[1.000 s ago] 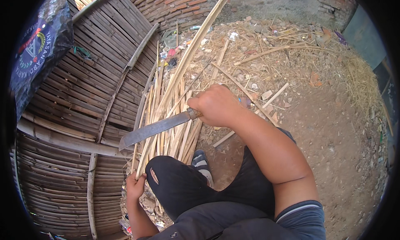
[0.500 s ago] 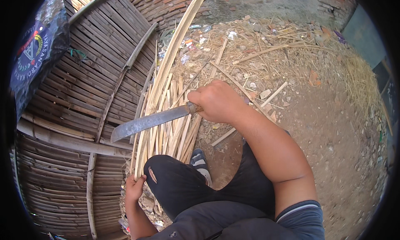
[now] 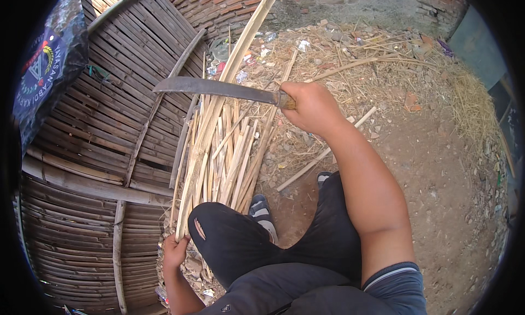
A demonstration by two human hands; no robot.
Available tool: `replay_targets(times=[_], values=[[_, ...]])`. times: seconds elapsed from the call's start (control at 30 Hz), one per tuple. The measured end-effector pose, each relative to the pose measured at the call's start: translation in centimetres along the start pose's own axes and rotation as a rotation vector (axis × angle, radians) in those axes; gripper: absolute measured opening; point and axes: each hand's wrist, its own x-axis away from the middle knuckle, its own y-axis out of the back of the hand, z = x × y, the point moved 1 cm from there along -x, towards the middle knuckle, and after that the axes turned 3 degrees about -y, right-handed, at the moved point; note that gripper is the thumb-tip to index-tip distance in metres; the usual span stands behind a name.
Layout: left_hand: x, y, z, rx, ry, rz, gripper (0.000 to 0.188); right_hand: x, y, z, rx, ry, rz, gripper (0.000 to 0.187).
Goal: The person is using a large knife to strip thin layers of bark from a long piece of bamboo, handling it by hand and moving the knife down its length.
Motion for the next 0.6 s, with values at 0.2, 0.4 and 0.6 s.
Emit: replay_targets(times=[0.2,0.4,0.6], values=[[-0.2,0.4,0.5,0.031,0.045,0.043,0.014,1.0,-2.4,3.8,0.107,0.436,0.13,0.018],[0.8,1.0,-0.1,-0.007,0.057,0.009,0.01,-0.4,0.1,-0.7,-0.006,0.043,-0.02,0.023],[0.8,1.3,2.0,-0.064,0.003,-0.005,0.011,-0.4,0.9,-2.2,-0.03,-0.15,-0.094,0.024]])
